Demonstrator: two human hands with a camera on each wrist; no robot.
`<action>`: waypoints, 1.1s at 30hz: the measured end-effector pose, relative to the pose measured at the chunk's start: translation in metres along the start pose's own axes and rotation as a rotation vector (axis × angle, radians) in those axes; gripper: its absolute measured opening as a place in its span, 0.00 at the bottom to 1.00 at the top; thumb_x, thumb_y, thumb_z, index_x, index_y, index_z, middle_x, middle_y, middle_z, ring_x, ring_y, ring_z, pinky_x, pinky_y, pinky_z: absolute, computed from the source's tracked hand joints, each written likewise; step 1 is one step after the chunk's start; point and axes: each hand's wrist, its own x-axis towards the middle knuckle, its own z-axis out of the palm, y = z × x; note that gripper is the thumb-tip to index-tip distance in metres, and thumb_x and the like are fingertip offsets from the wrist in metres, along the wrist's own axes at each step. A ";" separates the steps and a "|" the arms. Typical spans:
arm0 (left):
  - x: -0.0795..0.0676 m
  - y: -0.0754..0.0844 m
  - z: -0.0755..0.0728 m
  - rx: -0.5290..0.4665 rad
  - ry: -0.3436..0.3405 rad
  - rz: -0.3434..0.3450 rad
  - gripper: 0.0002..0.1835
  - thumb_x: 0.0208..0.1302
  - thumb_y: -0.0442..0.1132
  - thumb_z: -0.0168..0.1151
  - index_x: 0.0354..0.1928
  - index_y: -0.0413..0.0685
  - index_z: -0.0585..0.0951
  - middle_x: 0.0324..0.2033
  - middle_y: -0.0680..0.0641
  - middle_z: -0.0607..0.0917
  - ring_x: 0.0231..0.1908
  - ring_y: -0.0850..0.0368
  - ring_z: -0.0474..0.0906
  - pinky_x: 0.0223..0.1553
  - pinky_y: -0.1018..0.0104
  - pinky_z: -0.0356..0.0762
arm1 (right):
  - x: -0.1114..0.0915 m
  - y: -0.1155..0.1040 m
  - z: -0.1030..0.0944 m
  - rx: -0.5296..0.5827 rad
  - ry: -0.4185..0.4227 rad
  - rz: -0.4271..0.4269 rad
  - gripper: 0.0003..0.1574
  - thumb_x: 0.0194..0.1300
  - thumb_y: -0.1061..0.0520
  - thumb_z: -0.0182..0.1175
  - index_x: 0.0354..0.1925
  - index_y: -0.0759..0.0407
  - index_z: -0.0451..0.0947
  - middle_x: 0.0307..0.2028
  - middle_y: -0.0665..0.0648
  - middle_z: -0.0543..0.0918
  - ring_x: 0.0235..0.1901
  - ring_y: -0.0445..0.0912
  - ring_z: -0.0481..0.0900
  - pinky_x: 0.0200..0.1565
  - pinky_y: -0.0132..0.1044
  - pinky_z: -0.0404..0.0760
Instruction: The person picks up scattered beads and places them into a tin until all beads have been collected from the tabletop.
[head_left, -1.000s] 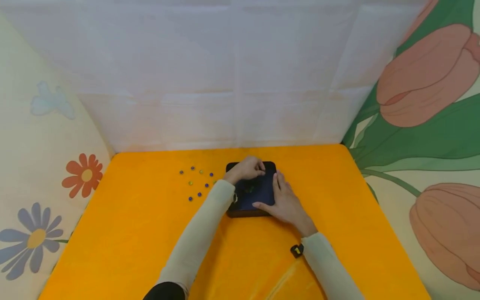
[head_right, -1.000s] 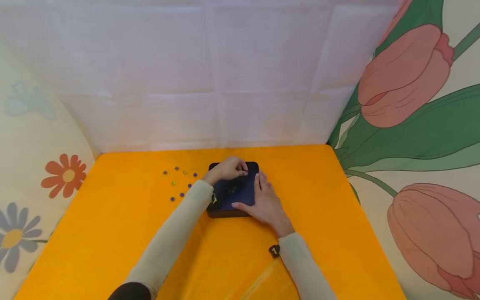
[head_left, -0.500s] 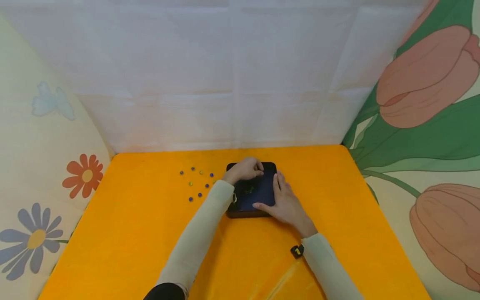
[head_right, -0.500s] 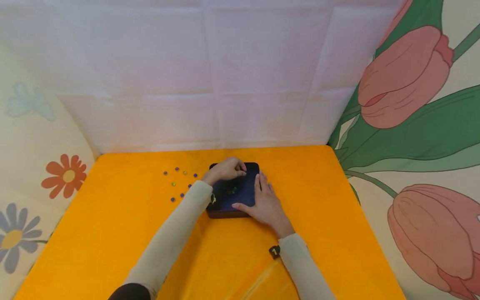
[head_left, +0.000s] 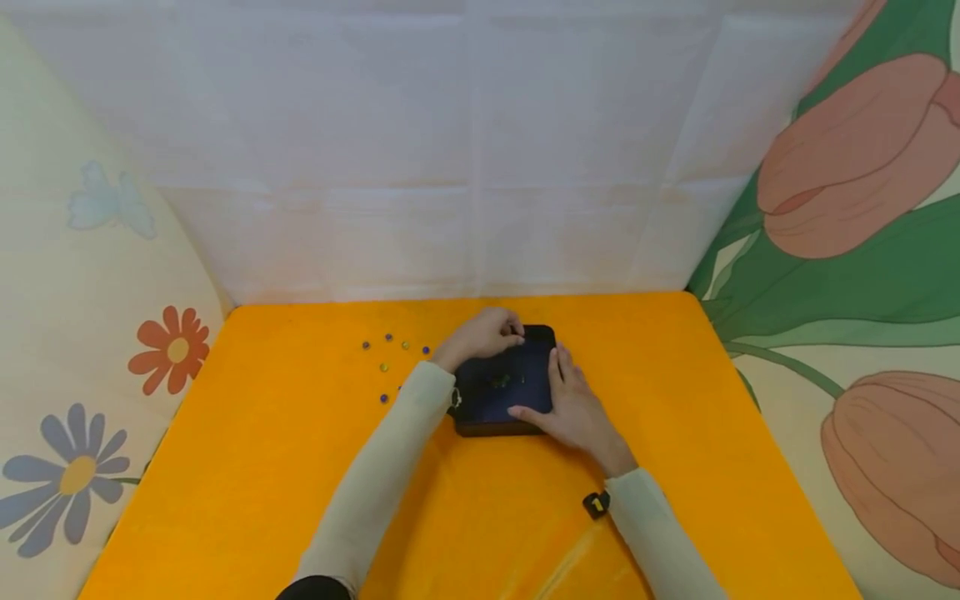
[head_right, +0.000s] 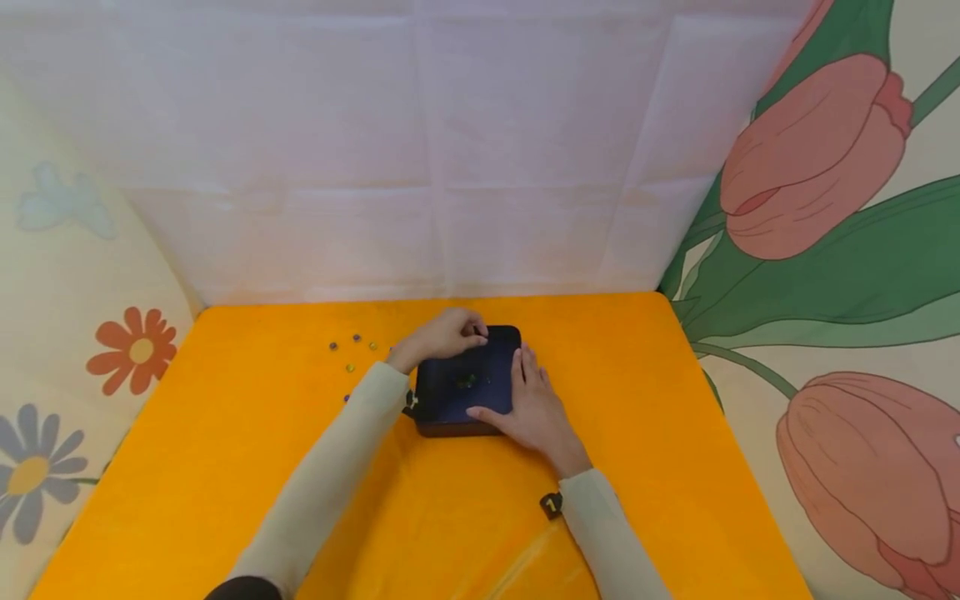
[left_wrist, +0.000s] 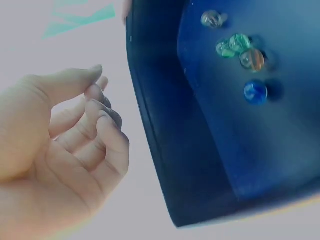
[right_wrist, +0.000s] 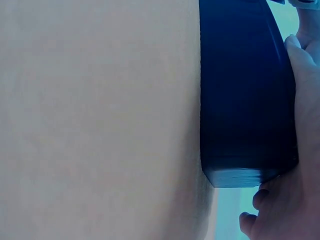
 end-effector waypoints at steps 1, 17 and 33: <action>-0.003 0.000 -0.001 -0.005 -0.001 -0.004 0.11 0.78 0.42 0.61 0.54 0.45 0.85 0.49 0.45 0.88 0.42 0.54 0.84 0.49 0.57 0.85 | 0.000 0.000 0.000 0.001 -0.002 0.003 0.84 0.58 0.09 0.51 0.85 0.57 0.28 0.86 0.58 0.27 0.84 0.65 0.45 0.77 0.63 0.63; -0.044 -0.007 -0.025 -0.009 0.010 -0.007 0.12 0.79 0.44 0.60 0.52 0.45 0.86 0.43 0.45 0.89 0.34 0.57 0.82 0.41 0.62 0.83 | 0.000 0.001 -0.001 0.006 0.005 -0.001 0.84 0.58 0.10 0.54 0.85 0.58 0.29 0.86 0.58 0.28 0.84 0.63 0.46 0.77 0.62 0.64; -0.103 -0.037 -0.033 -0.077 0.089 -0.120 0.11 0.80 0.46 0.58 0.51 0.48 0.83 0.30 0.42 0.85 0.21 0.56 0.71 0.26 0.63 0.73 | 0.000 0.002 0.000 0.003 0.010 0.000 0.84 0.58 0.09 0.53 0.85 0.58 0.30 0.86 0.59 0.29 0.85 0.63 0.45 0.77 0.62 0.63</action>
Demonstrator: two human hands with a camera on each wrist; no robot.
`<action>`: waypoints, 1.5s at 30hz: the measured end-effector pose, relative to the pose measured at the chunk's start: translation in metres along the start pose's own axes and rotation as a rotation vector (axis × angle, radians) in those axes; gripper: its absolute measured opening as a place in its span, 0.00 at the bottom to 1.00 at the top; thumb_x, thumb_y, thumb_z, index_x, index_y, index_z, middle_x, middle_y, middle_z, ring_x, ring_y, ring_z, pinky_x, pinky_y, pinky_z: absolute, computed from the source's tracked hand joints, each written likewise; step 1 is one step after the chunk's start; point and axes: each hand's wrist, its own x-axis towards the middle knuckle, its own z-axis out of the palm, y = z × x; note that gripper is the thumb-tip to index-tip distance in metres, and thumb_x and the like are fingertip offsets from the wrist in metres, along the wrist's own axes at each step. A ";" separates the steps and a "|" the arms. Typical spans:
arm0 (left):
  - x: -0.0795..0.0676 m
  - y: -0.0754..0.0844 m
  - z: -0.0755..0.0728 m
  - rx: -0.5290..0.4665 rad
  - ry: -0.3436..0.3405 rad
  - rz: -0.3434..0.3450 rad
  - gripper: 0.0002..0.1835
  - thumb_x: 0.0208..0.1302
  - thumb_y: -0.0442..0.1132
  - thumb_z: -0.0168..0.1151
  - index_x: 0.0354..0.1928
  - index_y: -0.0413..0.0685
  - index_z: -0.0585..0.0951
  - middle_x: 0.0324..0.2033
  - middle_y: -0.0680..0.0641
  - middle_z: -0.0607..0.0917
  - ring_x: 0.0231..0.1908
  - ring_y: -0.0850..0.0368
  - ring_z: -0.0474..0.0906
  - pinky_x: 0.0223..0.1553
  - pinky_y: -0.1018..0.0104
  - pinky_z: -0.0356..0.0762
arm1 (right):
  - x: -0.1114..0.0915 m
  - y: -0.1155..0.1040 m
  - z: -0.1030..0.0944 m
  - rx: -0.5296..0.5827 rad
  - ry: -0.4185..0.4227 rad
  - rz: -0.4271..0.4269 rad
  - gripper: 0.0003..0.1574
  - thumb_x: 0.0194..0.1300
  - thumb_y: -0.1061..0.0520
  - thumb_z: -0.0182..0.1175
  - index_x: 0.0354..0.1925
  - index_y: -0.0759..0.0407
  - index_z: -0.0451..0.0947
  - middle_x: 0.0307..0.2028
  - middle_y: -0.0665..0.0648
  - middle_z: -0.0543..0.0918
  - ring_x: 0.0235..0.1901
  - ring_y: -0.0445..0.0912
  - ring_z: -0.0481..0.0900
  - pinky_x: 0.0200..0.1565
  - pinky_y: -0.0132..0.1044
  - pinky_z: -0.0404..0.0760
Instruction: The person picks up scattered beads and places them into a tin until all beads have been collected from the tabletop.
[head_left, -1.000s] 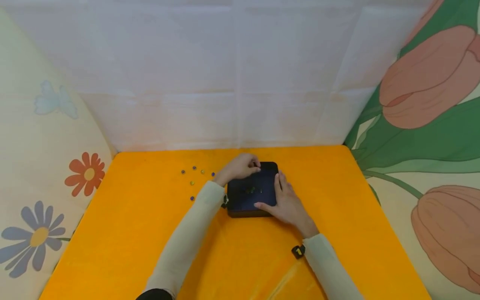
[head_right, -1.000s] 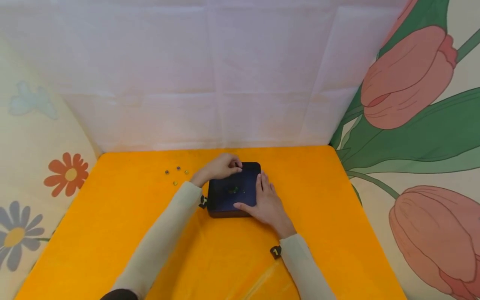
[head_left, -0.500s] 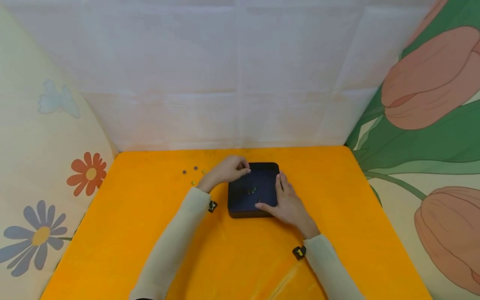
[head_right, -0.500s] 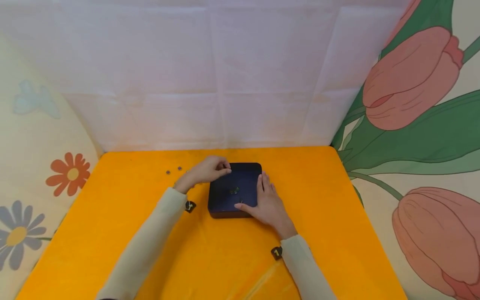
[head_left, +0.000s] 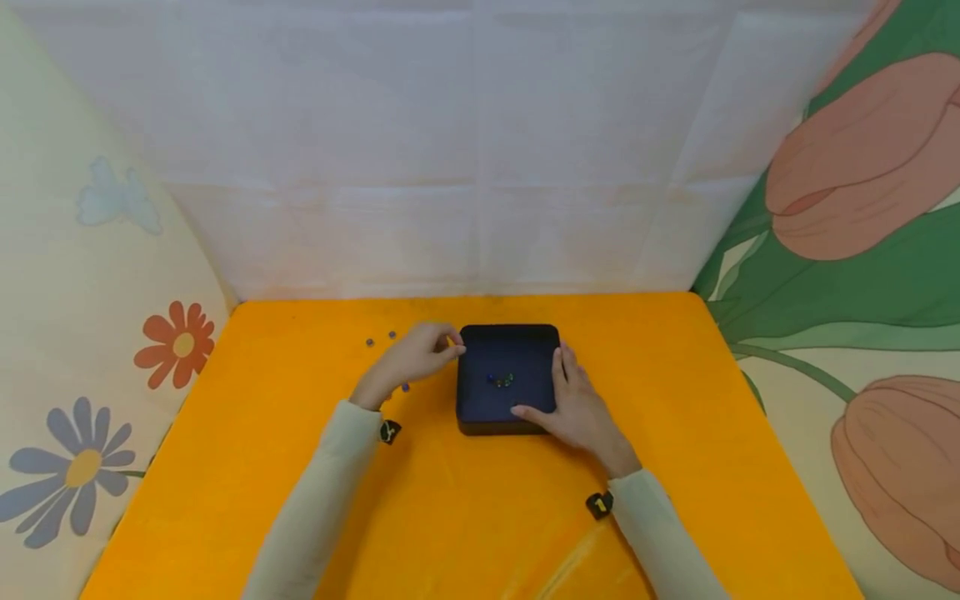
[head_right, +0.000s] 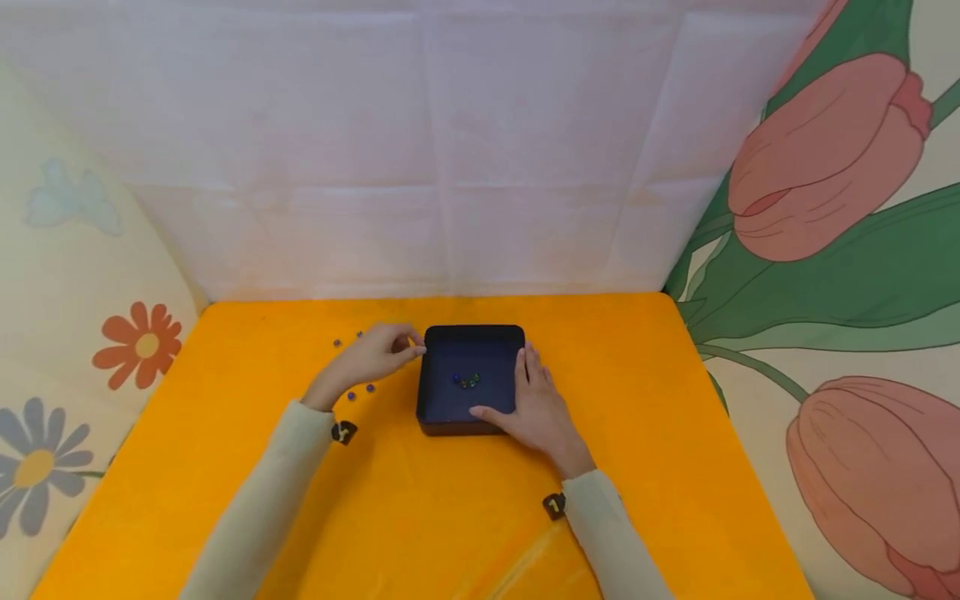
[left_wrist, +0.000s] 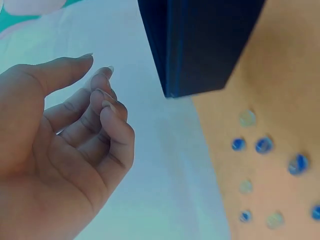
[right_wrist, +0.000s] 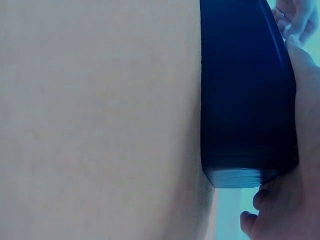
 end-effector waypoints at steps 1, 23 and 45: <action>-0.004 -0.004 -0.001 -0.013 0.005 -0.008 0.12 0.80 0.47 0.58 0.52 0.48 0.83 0.29 0.41 0.84 0.19 0.56 0.71 0.24 0.63 0.73 | 0.000 0.000 0.000 0.000 0.003 -0.002 0.84 0.58 0.09 0.53 0.85 0.58 0.30 0.86 0.59 0.29 0.85 0.63 0.45 0.77 0.62 0.63; -0.090 -0.088 0.002 -0.050 0.156 -0.154 0.14 0.80 0.42 0.59 0.55 0.41 0.84 0.42 0.41 0.88 0.33 0.55 0.79 0.34 0.62 0.78 | -0.005 -0.004 0.004 0.014 -0.009 -0.002 0.83 0.59 0.10 0.54 0.85 0.58 0.31 0.86 0.57 0.27 0.85 0.61 0.42 0.78 0.61 0.62; -0.107 -0.107 0.016 -0.054 0.160 -0.223 0.16 0.76 0.43 0.64 0.56 0.40 0.81 0.35 0.46 0.86 0.31 0.58 0.78 0.31 0.67 0.76 | -0.003 -0.002 0.001 -0.009 0.000 0.003 0.83 0.59 0.10 0.53 0.85 0.58 0.30 0.86 0.59 0.29 0.85 0.63 0.43 0.78 0.62 0.62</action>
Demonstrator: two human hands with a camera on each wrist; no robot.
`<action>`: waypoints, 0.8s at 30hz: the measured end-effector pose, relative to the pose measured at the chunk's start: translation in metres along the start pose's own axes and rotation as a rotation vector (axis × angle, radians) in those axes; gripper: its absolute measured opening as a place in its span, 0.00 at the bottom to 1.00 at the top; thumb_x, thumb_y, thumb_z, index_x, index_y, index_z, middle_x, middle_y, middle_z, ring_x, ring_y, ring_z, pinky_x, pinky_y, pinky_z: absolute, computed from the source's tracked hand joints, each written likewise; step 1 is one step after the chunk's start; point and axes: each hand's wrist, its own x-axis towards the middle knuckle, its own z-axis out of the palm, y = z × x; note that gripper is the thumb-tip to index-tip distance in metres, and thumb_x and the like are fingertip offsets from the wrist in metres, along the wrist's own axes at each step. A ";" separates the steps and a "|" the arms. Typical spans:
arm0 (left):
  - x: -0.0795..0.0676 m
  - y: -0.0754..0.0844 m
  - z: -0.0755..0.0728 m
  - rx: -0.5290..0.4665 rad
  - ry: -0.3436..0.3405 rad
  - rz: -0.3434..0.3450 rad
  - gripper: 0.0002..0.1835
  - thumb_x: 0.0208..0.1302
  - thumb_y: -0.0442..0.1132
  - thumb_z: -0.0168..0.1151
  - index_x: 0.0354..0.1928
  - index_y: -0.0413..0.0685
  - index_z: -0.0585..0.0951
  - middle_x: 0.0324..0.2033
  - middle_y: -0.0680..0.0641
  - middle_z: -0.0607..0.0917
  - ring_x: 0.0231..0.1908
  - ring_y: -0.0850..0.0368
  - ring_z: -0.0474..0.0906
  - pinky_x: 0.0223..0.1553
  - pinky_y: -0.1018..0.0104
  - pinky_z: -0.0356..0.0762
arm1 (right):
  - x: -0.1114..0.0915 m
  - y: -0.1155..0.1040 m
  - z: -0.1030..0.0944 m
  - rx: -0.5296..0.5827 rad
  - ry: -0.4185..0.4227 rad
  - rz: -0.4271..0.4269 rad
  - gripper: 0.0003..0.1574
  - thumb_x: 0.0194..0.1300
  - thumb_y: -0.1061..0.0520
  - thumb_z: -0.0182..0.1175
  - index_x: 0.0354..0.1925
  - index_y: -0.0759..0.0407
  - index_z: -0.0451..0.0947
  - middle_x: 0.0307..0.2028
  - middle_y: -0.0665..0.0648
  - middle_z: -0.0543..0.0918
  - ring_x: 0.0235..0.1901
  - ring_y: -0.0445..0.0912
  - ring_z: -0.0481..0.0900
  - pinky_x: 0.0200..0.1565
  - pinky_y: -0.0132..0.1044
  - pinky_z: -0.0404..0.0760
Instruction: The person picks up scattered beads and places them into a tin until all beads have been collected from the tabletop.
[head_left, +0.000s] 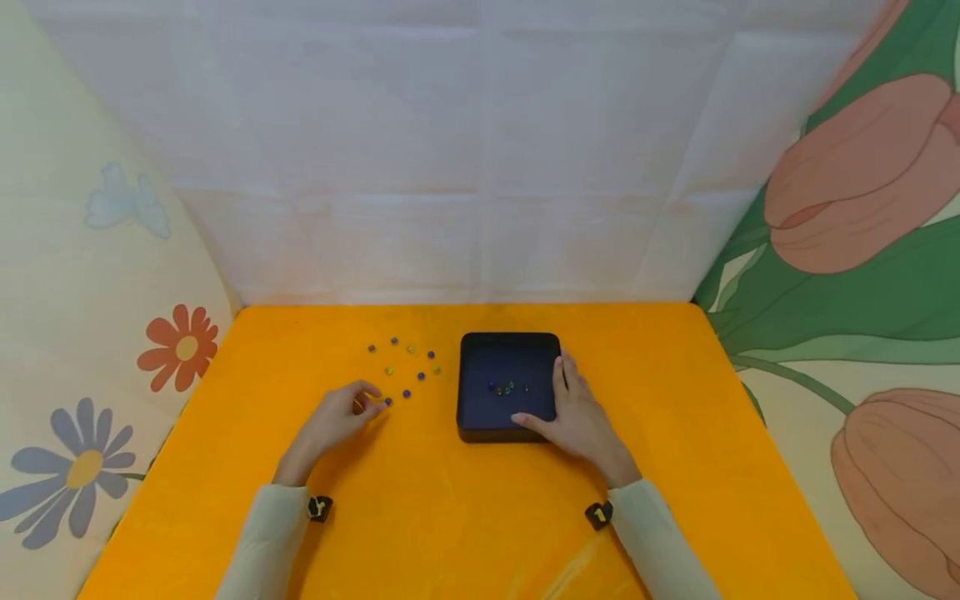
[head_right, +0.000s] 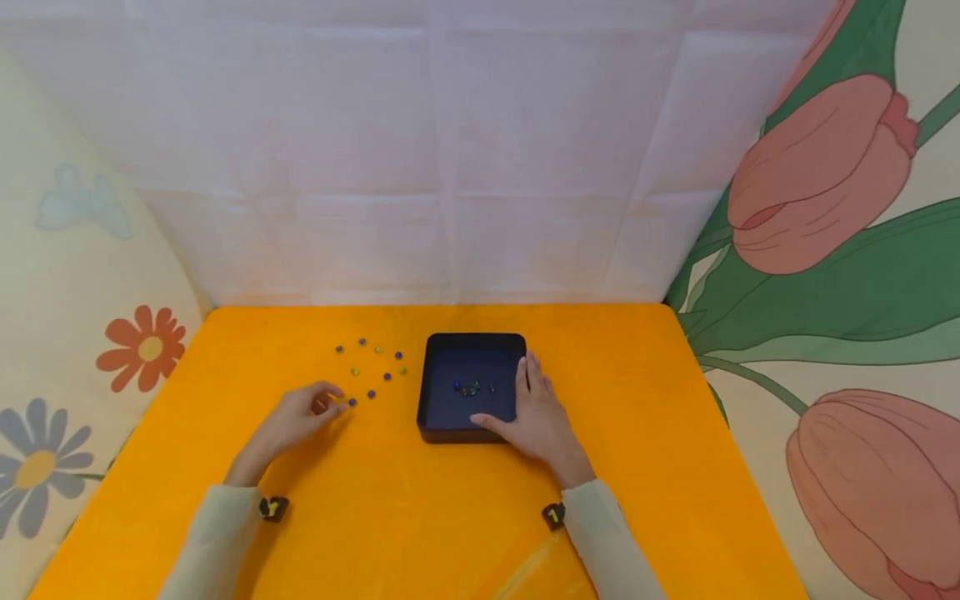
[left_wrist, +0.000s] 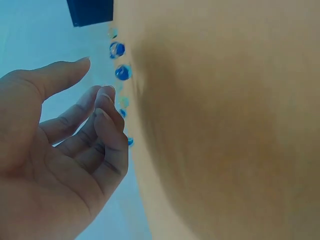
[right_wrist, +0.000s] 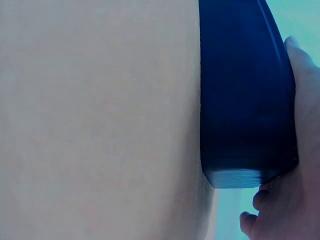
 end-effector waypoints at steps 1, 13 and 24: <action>0.000 0.000 0.001 -0.002 -0.005 0.000 0.16 0.76 0.43 0.64 0.56 0.40 0.81 0.35 0.46 0.86 0.31 0.57 0.77 0.31 0.67 0.76 | 0.000 0.000 0.000 0.000 0.001 0.001 0.83 0.59 0.10 0.53 0.85 0.58 0.30 0.86 0.59 0.29 0.85 0.62 0.43 0.78 0.62 0.62; 0.001 -0.003 0.010 0.047 -0.025 0.000 0.18 0.76 0.45 0.64 0.59 0.40 0.80 0.37 0.45 0.86 0.31 0.57 0.75 0.35 0.63 0.76 | -0.001 -0.002 -0.001 0.017 -0.004 0.001 0.83 0.59 0.10 0.53 0.85 0.58 0.30 0.86 0.59 0.29 0.85 0.62 0.43 0.78 0.62 0.61; 0.011 -0.002 0.009 0.070 -0.033 -0.030 0.15 0.76 0.45 0.64 0.54 0.43 0.83 0.40 0.43 0.88 0.33 0.56 0.79 0.37 0.61 0.79 | -0.002 -0.001 -0.002 0.018 -0.002 -0.001 0.83 0.59 0.10 0.52 0.85 0.57 0.29 0.86 0.59 0.28 0.85 0.62 0.42 0.78 0.61 0.62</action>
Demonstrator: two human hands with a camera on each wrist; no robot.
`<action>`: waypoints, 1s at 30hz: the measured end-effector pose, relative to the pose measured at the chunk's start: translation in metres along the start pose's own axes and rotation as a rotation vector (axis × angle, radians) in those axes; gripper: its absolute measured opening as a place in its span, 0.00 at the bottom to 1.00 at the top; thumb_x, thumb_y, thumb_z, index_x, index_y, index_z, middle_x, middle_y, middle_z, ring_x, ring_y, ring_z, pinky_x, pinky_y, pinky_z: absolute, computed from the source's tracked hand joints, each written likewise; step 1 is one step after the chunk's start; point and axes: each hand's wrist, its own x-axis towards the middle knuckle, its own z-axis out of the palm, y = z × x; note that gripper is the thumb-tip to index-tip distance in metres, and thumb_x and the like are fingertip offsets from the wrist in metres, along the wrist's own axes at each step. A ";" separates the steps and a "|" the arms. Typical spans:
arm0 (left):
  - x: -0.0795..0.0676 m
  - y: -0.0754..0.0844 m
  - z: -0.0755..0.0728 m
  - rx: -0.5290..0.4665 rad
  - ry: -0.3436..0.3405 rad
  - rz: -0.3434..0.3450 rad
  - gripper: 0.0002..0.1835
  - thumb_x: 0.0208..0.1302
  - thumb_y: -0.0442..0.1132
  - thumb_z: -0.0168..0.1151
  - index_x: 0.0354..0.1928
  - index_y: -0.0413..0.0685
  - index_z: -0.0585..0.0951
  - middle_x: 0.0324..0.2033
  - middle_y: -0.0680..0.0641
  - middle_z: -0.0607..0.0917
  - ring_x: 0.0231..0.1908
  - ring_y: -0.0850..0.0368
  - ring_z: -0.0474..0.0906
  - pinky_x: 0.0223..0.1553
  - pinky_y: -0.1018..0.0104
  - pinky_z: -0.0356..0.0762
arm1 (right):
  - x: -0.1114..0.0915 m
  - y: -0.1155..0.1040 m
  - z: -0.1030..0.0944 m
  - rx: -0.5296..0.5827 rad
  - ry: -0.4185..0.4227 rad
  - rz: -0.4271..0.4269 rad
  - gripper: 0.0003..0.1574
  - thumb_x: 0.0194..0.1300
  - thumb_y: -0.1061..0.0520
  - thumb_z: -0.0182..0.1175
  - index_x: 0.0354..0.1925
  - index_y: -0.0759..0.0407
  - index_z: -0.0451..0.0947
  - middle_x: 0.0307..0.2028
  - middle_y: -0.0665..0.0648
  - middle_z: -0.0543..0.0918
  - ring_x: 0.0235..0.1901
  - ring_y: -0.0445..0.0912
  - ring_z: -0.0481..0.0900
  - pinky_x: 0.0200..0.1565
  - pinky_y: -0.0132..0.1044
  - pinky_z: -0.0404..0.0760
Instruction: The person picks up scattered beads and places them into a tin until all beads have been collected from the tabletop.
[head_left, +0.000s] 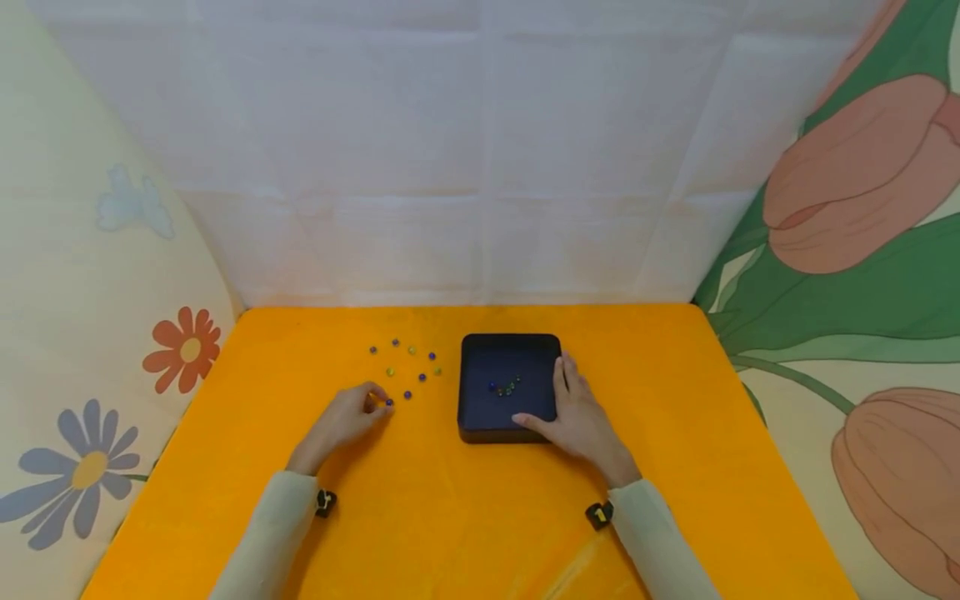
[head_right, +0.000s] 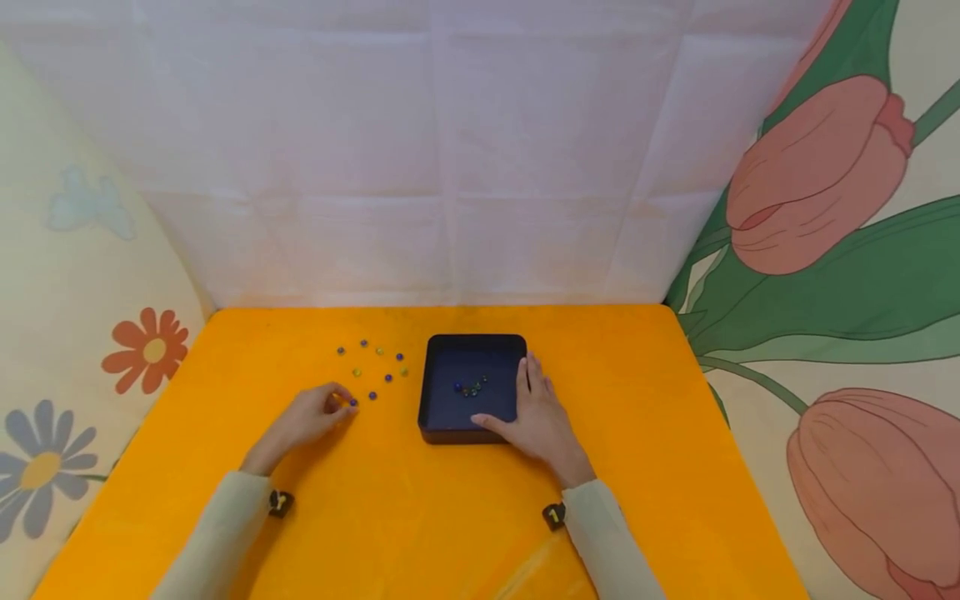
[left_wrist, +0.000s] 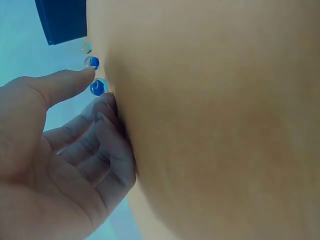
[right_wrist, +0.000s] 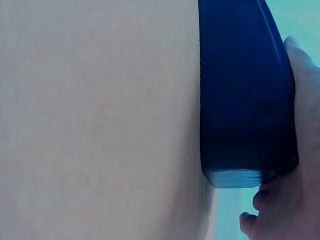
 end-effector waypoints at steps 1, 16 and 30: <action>0.001 0.000 0.000 0.003 0.001 -0.002 0.14 0.76 0.45 0.65 0.54 0.43 0.83 0.40 0.43 0.88 0.33 0.56 0.79 0.37 0.61 0.79 | 0.000 0.000 0.000 -0.001 -0.001 -0.001 0.83 0.59 0.10 0.52 0.85 0.57 0.29 0.86 0.59 0.28 0.85 0.62 0.42 0.78 0.62 0.62; 0.004 0.003 -0.001 0.014 -0.005 0.019 0.10 0.75 0.41 0.65 0.49 0.42 0.84 0.38 0.42 0.89 0.31 0.57 0.81 0.33 0.62 0.79 | 0.000 -0.002 0.000 -0.003 -0.007 0.004 0.83 0.58 0.09 0.52 0.85 0.58 0.30 0.86 0.60 0.30 0.85 0.63 0.43 0.77 0.62 0.62; 0.008 0.003 -0.001 0.032 -0.020 0.008 0.11 0.75 0.41 0.64 0.49 0.41 0.84 0.37 0.43 0.90 0.28 0.58 0.78 0.32 0.64 0.77 | 0.000 -0.002 -0.001 -0.004 0.006 -0.002 0.83 0.59 0.11 0.53 0.85 0.59 0.31 0.86 0.60 0.30 0.85 0.62 0.42 0.78 0.62 0.62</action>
